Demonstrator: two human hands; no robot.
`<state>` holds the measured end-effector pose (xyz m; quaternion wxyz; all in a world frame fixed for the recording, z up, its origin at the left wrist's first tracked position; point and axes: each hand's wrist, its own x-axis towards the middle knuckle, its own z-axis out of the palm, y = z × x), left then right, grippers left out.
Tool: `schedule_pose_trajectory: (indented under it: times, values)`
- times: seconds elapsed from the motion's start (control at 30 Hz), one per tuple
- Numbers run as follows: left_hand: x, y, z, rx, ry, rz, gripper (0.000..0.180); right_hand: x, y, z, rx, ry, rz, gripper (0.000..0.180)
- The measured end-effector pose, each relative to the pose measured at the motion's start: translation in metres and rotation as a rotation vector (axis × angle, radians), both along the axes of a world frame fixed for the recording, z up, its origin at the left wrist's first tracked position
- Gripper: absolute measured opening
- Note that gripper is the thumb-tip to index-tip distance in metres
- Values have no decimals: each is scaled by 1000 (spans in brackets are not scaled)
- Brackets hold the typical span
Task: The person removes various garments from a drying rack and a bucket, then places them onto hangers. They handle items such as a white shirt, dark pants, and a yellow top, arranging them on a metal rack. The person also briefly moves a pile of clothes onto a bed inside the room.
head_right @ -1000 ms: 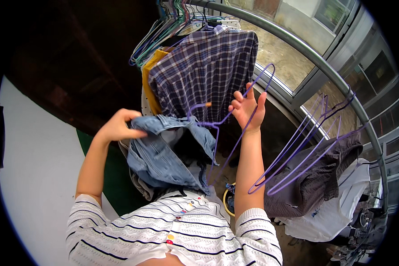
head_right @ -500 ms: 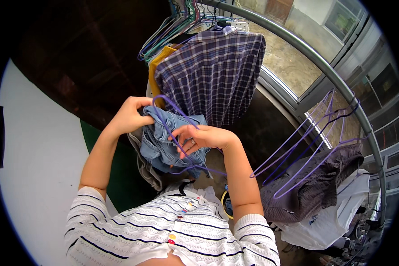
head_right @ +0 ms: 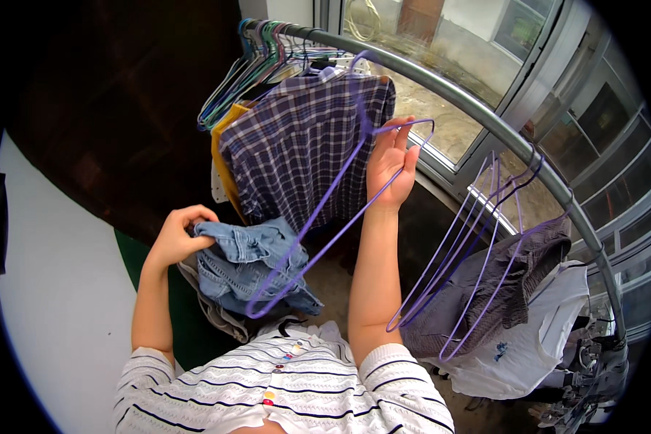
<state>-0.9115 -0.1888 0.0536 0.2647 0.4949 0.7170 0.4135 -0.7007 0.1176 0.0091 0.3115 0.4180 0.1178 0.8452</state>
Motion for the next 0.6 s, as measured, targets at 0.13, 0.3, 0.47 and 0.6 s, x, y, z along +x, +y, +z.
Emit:
schedule_pose_trajectory:
  times: [0.13, 0.3, 0.47, 0.6]
  values:
    - [-4, -2, -7, 18, 22, -19, 21, 11, 23, 12, -191, 145, -82, 58]
    - [-8, -5, -1, -2, 31, -32, 21, 38, 47, -15, -239, 68, -148, 71]
    - [-25, -5, -1, 32, 33, -175, 24, 50, 51, -42, -85, -101, -236, 59]
    - [-44, 1, -2, 37, 50, -302, 27, 47, 41, -62, -14, -382, -428, 60]
